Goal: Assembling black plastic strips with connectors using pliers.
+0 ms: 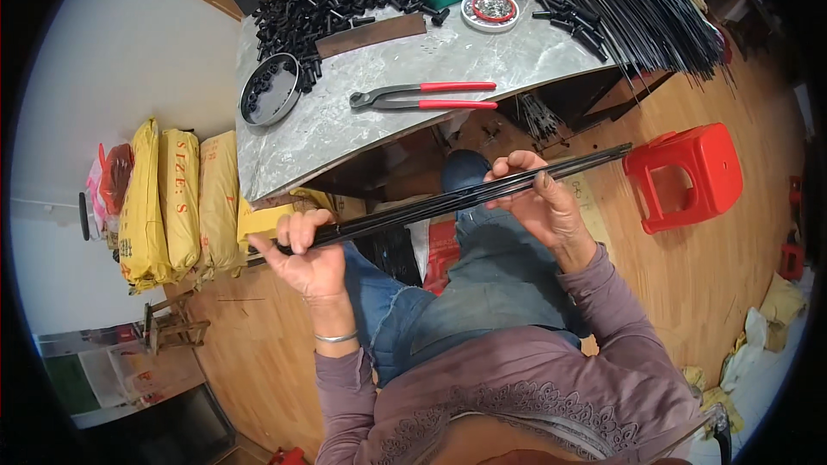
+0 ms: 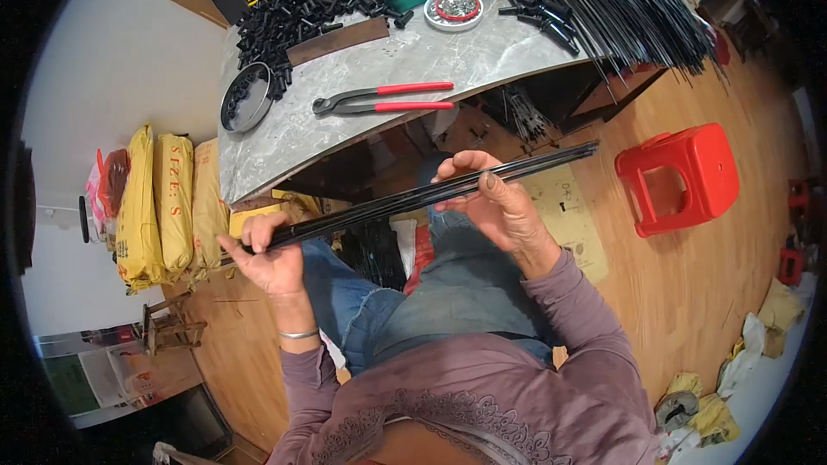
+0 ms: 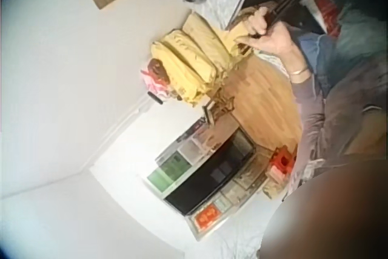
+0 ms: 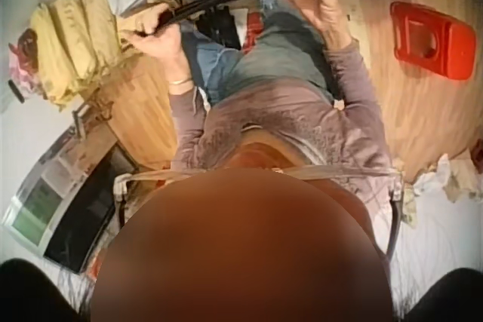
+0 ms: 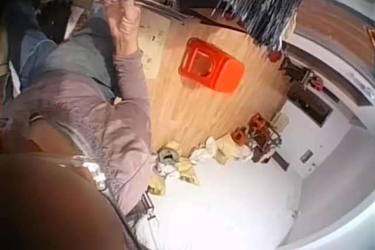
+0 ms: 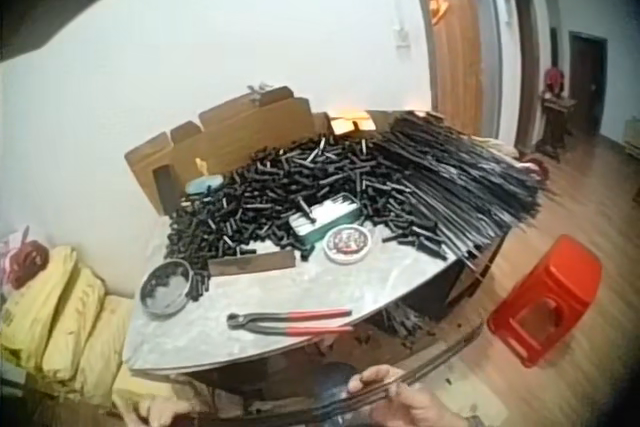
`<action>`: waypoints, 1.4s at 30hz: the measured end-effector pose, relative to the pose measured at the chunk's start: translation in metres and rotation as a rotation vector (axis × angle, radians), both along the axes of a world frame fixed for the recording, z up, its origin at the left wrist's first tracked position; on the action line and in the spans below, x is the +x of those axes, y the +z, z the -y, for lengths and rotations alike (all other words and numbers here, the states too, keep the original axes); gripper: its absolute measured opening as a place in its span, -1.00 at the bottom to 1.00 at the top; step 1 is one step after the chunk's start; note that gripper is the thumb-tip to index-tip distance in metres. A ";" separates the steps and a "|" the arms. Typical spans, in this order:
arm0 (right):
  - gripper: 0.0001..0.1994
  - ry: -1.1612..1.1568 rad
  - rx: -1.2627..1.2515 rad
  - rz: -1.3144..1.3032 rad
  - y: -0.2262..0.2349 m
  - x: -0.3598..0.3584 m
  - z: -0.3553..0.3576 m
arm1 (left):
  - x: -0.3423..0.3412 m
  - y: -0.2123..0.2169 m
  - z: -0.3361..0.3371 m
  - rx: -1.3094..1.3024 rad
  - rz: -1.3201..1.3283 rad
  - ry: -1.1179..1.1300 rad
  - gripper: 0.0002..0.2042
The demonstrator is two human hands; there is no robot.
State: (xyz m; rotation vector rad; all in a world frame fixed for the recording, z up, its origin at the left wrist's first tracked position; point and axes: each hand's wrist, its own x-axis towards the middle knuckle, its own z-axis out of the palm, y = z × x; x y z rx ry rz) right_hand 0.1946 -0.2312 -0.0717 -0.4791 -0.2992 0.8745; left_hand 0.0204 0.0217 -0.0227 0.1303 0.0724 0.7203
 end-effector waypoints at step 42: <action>-0.74 -0.174 -0.922 1.454 -0.002 -0.073 -0.100 | 0.022 0.008 0.065 1.169 -0.873 0.277 -0.74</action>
